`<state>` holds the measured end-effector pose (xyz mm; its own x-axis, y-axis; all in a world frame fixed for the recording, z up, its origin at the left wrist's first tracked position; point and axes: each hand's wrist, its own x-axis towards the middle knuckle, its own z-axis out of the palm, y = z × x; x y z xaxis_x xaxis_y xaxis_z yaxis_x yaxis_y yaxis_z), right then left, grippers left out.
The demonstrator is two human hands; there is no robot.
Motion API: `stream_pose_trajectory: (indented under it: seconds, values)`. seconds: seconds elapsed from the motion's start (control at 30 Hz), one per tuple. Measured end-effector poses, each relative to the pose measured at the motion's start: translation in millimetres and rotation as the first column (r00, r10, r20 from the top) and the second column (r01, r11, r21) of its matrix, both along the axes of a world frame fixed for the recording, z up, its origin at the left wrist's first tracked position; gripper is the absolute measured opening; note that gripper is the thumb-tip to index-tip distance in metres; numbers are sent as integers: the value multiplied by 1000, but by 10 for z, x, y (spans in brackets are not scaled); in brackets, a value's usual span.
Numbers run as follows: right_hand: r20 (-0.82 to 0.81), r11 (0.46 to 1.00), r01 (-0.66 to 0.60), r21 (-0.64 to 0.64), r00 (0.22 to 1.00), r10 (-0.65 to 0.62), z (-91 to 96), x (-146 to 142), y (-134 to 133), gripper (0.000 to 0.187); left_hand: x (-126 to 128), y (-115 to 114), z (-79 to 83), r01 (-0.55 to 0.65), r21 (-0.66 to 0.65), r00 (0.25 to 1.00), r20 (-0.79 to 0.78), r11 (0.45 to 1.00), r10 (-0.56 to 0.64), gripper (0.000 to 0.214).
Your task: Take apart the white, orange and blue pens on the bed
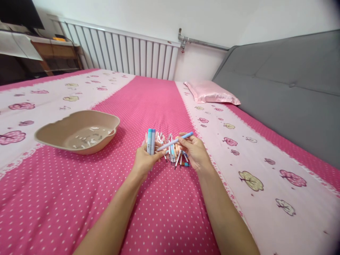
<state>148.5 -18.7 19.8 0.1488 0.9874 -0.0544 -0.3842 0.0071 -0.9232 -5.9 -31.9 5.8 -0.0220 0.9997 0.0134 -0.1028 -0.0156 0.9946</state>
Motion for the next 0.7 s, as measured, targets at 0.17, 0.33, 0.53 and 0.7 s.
stream_pose_trajectory:
  seconds: [0.17, 0.33, 0.53, 0.7]
  values:
    - [-18, 998, -49, 43, 999, 50, 35, -2, -19, 26, -11, -5, 7, 31, -138, 996, 84, 990, -20, 27]
    - [-75, 992, -107, 67, 991, 112, 79, 16, -37, 25, -38, 30, -8, 91, -277, 983, 178, 957, -42, 24]
    - [-63, 981, -118, 154, 990, 129, 110, 31, -39, 20, -65, 62, -10, 67, -350, 974, 225, 934, 15, 23]
    - [22, 980, 4, 198, 1000, -9, 82, 107, 16, 16, -91, 76, -11, 44, -364, 970, 240, 930, 48, 24]
